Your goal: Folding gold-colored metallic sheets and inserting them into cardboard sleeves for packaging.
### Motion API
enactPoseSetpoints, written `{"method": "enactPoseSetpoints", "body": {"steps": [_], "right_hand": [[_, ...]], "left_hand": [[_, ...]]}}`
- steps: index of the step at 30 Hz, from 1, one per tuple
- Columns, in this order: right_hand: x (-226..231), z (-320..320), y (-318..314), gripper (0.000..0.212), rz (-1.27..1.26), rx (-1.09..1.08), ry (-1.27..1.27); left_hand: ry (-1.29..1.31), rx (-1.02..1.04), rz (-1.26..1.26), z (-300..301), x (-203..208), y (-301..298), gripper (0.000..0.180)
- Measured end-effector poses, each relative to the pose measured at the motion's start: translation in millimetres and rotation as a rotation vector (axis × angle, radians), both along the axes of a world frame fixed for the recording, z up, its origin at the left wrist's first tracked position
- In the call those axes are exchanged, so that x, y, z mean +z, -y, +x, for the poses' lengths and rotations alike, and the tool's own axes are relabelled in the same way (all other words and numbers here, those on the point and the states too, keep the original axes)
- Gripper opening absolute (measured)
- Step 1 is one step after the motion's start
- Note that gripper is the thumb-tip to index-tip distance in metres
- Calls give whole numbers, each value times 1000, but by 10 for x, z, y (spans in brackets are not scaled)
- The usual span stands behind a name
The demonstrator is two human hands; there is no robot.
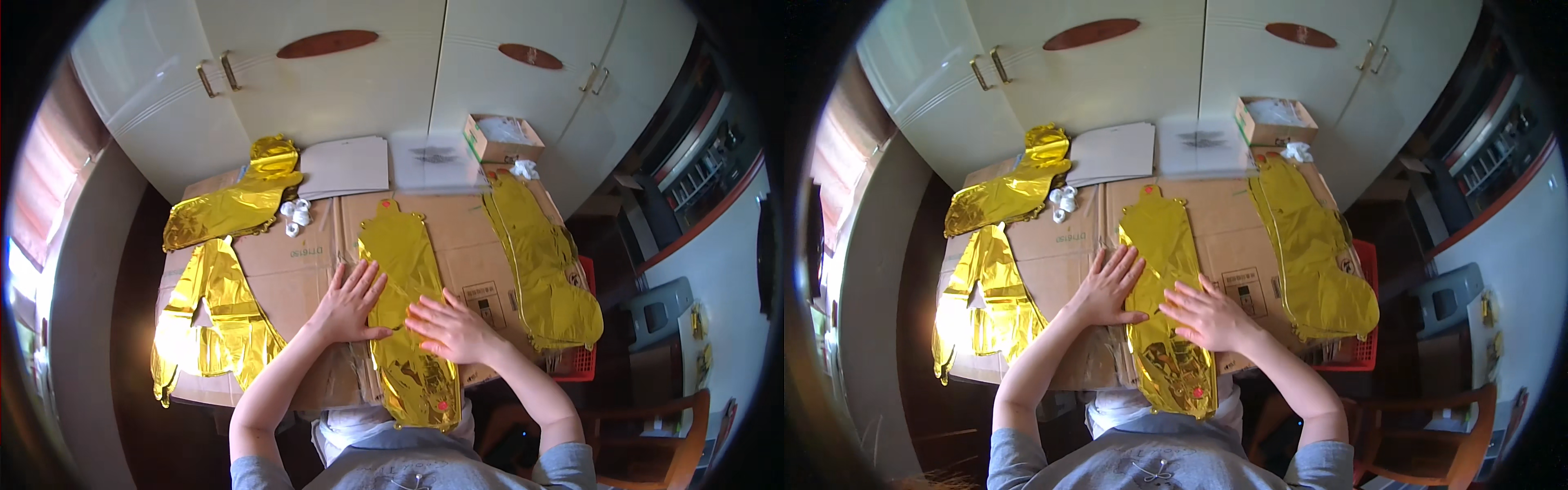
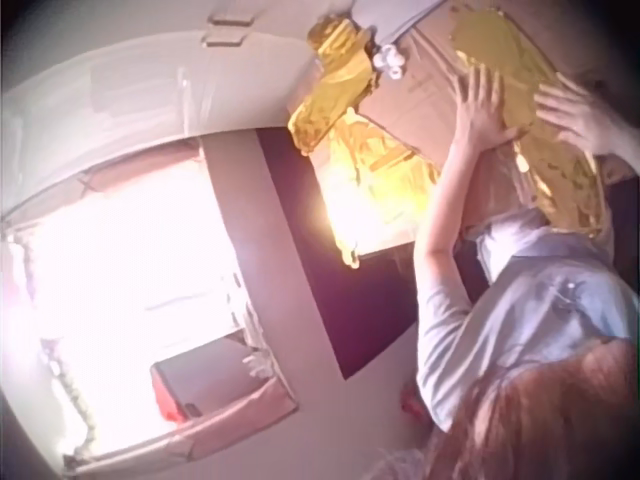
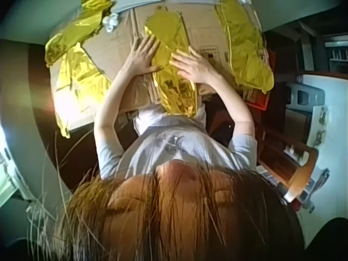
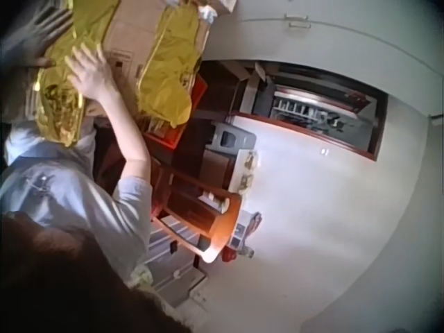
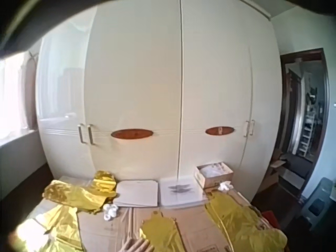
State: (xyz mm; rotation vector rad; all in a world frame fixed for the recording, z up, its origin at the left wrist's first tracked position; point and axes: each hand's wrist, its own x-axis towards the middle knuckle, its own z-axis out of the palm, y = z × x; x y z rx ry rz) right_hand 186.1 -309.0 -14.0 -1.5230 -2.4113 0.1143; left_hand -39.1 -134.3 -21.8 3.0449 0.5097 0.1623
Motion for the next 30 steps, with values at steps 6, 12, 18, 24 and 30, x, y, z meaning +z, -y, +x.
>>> {"method": "enactPoseSetpoints", "body": {"steps": [6, 12, 18, 24, 30], "right_hand": [[-33, -4, -4, 49, -74, 51, -87], [121, 129, -138, 43, 2, 0, -183], [-181, 248, -553, 27, 315, -172, -472], [-277, 302, -549, 22, 288, -302, -616], [-235, 287, -551, 20, 275, -333, -651]], "left_hand": [[6, -2, 14, -45, 63, 15, 105], [29, 189, -56, -103, 244, -333, 81], [-5, 378, -70, 156, 513, -1391, 52], [103, 220, 155, 803, 324, -2027, 57], [5, 189, -171, 962, 213, -2510, 49]]}}
